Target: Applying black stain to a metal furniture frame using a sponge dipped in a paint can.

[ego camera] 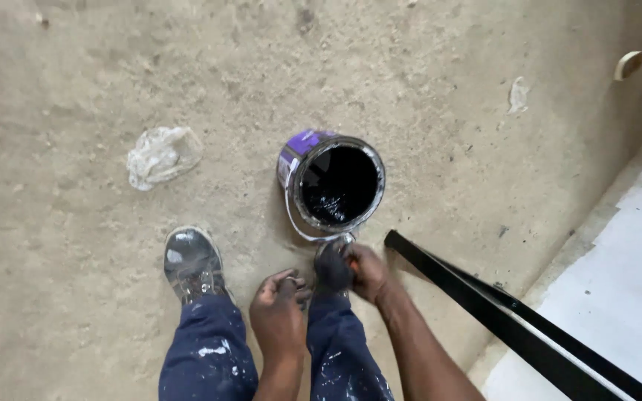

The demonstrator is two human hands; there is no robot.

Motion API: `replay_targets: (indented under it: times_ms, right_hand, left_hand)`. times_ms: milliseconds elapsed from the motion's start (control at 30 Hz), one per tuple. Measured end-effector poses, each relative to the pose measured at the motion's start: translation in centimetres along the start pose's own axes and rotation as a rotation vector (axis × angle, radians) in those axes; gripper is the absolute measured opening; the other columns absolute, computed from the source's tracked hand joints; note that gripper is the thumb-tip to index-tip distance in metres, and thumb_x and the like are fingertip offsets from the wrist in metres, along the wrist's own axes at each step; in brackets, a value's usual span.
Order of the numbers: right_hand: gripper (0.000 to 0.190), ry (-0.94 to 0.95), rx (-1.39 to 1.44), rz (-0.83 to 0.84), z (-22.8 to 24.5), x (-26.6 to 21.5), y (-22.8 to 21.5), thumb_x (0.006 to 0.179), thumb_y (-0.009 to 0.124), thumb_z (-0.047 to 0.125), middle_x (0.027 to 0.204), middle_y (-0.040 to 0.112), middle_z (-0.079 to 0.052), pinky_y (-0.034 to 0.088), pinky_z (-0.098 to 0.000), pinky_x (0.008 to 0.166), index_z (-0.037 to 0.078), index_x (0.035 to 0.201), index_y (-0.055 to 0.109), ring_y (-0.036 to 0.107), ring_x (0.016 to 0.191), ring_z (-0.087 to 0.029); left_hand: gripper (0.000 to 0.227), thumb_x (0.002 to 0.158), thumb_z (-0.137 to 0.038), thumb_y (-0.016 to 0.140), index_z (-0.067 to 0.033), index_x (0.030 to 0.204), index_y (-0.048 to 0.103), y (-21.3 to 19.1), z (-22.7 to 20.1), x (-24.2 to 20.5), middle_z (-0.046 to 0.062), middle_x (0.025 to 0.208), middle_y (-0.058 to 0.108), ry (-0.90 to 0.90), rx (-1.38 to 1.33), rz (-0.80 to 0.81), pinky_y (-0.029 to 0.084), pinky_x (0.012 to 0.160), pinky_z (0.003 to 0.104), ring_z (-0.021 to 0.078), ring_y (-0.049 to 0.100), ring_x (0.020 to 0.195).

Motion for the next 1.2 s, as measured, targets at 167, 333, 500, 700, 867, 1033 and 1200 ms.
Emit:
replay_targets:
  times_ms: [167, 333, 500, 700, 867, 1033, 1200]
  right_hand:
    - [0.012, 0.026, 0.300, 0.142, -1.1, -8.5, 0.1, 0.069, 0.051, 0.009, 0.067, 0.061, -0.003, 0.049, -0.0298, 0.054, 0.011, 0.076, 0.061, 0.060, 0.056, -0.019]
    - [0.015, 0.021, 0.500, -0.135, 1.6, -18.2, -1.6, 0.086, 0.065, 0.019, 0.074, 0.072, -0.006, 0.052, -0.0348, 0.060, 0.009, 0.084, 0.075, 0.067, 0.064, -0.025]
    - [0.040, -0.176, 0.602, 0.102, 4.0, -34.4, -2.7, 0.090, 0.055, 0.018, 0.101, 0.059, -0.015, 0.040, -0.0338, 0.041, 0.008, 0.128, 0.061, 0.056, 0.069, -0.027]
    - [0.060, -0.441, 0.741, 0.280, 3.7, -56.0, -3.0, 0.081, 0.057, 0.011, 0.108, 0.065, -0.023, 0.044, -0.0308, 0.057, 0.013, 0.141, 0.059, 0.062, 0.079, -0.037]
    - [0.033, -0.657, 0.720, 0.018, 4.6, -69.4, -7.5, 0.094, 0.055, 0.022, 0.087, 0.060, -0.024, 0.041, -0.0396, 0.044, 0.001, 0.117, 0.062, 0.057, 0.062, -0.035]
    - [0.036, -0.951, 0.834, -0.105, -0.6, -81.6, -11.7, 0.099, 0.057, 0.025, 0.075, 0.055, -0.014, 0.041, -0.0389, 0.041, 0.000, 0.123, 0.064, 0.051, 0.052, -0.025]
    - [0.063, -1.364, 0.883, -0.200, -4.6, -85.8, -15.6, 0.082, 0.071, 0.025, 0.044, 0.038, -0.002, 0.038, -0.0301, 0.043, -0.006, 0.135, 0.056, 0.046, 0.043, -0.017]
  left_hand:
    - [0.026, 0.098, -0.007, 0.054, 0.0014, 0.112, 0.073, -0.6, 1.7, 0.6, 0.017, 0.092, 0.076, 0.146, -0.120, 0.163, 0.052, 0.067, 0.033, 0.0266, 0.071, 0.073]
    - [0.024, 0.095, -0.001, 0.058, 0.0094, 0.115, 0.068, -0.1, 8.8, 4.9, 0.026, 0.083, 0.069, 0.188, -0.348, 0.488, 0.038, 0.051, 0.032, 0.0309, 0.061, 0.059]
    - [0.023, 0.103, 0.004, 0.056, 0.0176, 0.116, 0.069, -2.3, 0.4, -12.6, 0.035, 0.089, 0.067, -0.013, -0.021, 0.486, 0.045, 0.052, 0.042, 0.0375, 0.058, 0.059]
    - [0.022, 0.100, -0.003, 0.059, 0.0119, 0.113, 0.068, -3.8, -1.8, -26.9, 0.033, 0.089, 0.069, 0.150, 0.208, 0.727, 0.032, 0.046, 0.035, 0.0362, 0.060, 0.059]
    - [0.015, 0.095, -0.008, 0.071, 0.0069, 0.096, 0.071, -1.5, -1.2, -38.6, 0.027, 0.087, 0.076, 0.247, 0.364, 0.860, 0.043, 0.049, 0.038, 0.0370, 0.066, 0.064]
    - [0.038, 0.105, -0.032, 0.059, 0.0027, 0.089, 0.055, 1.6, 4.5, -45.7, 0.016, 0.075, 0.045, -0.017, 0.428, 1.213, 0.027, 0.048, 0.035, 0.0258, 0.042, 0.053]
    - [0.040, 0.101, -0.028, 0.066, 0.0067, 0.081, 0.072, -2.2, 4.9, -60.7, 0.020, 0.072, 0.069, 0.382, 0.772, 0.925, 0.039, 0.050, 0.034, 0.0264, 0.061, 0.057]
Point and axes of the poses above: each hand's wrist, its own x-axis towards the middle knuckle, its own y-axis out of the palm, z = x × y, the point moved 2 cm from there along x, towards the middle knuckle
